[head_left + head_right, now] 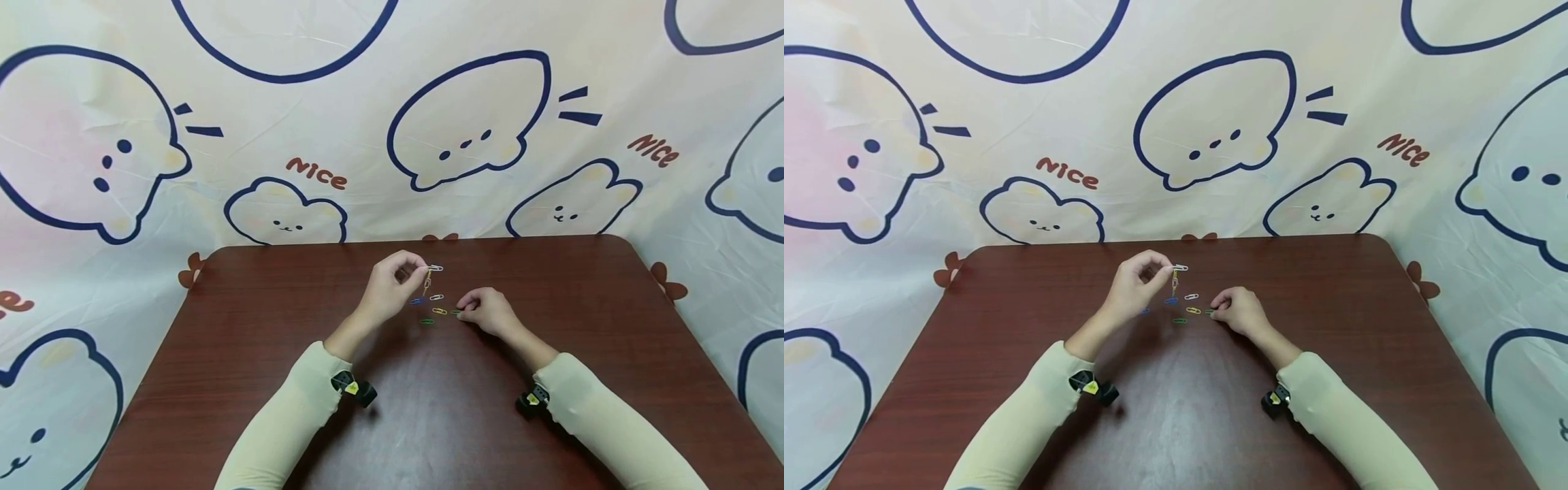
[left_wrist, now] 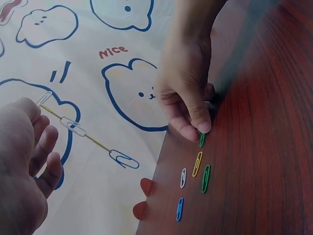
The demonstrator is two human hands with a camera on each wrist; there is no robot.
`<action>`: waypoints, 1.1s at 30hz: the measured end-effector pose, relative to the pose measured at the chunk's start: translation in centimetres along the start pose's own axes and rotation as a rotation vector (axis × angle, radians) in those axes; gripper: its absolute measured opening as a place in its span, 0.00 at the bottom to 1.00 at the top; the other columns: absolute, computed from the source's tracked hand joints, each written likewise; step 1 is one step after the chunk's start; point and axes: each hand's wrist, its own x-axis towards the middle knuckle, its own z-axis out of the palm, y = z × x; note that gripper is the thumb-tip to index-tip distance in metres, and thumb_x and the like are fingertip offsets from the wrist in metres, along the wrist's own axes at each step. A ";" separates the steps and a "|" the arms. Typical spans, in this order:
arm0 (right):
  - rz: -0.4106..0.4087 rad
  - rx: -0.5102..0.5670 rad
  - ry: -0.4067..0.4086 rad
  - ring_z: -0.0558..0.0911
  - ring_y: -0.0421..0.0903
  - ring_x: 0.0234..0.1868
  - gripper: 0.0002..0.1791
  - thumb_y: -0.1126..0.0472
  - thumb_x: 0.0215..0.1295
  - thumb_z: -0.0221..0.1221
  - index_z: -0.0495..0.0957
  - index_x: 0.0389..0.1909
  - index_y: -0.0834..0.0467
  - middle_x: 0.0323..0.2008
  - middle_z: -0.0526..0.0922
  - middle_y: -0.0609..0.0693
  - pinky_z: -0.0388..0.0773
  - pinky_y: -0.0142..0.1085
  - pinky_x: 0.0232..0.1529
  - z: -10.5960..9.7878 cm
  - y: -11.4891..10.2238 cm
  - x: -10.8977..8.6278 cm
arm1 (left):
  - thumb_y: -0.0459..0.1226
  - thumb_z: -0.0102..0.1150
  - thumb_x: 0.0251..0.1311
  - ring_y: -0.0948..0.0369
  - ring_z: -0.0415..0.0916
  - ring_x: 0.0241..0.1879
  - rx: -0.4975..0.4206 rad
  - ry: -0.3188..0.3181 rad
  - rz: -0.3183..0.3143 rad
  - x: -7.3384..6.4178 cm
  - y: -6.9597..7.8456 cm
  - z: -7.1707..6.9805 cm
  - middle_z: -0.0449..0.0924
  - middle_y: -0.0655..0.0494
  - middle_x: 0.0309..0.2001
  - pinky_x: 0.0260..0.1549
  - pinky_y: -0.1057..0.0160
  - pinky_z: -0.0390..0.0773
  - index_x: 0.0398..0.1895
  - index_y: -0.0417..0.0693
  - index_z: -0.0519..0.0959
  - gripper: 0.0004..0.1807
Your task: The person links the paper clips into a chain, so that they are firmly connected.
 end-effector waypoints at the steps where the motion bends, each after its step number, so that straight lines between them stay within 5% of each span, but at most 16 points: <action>1: -0.002 -0.005 -0.003 0.79 0.42 0.29 0.04 0.64 0.58 0.72 0.87 0.32 0.59 0.26 0.83 0.47 0.74 0.36 0.33 0.1 -0.2 0.0 | 0.31 0.62 0.69 0.59 0.73 0.30 0.003 -0.002 0.000 0.0 0.0 0.0 0.81 0.50 0.34 0.29 0.66 0.73 0.39 0.39 0.82 0.03; 19: -0.017 -0.074 -0.064 0.76 0.43 0.27 0.05 0.63 0.64 0.67 0.83 0.29 0.57 0.25 0.79 0.47 0.72 0.37 0.32 0.1 -0.8 0.1 | 0.32 0.63 0.68 0.60 0.72 0.30 0.021 0.010 -0.017 -0.2 -0.1 -0.1 0.81 0.52 0.33 0.30 0.66 0.73 0.39 0.41 0.82 0.02; 33: -0.071 0.021 -0.129 0.76 0.44 0.32 0.03 0.65 0.68 0.64 0.81 0.34 0.60 0.29 0.80 0.49 0.74 0.38 0.37 -0.7 -0.1 0.1 | 0.27 0.61 0.67 0.59 0.72 0.30 0.038 0.018 -0.044 -0.2 0.4 -0.1 0.82 0.44 0.34 0.30 0.63 0.73 0.40 0.34 0.82 0.03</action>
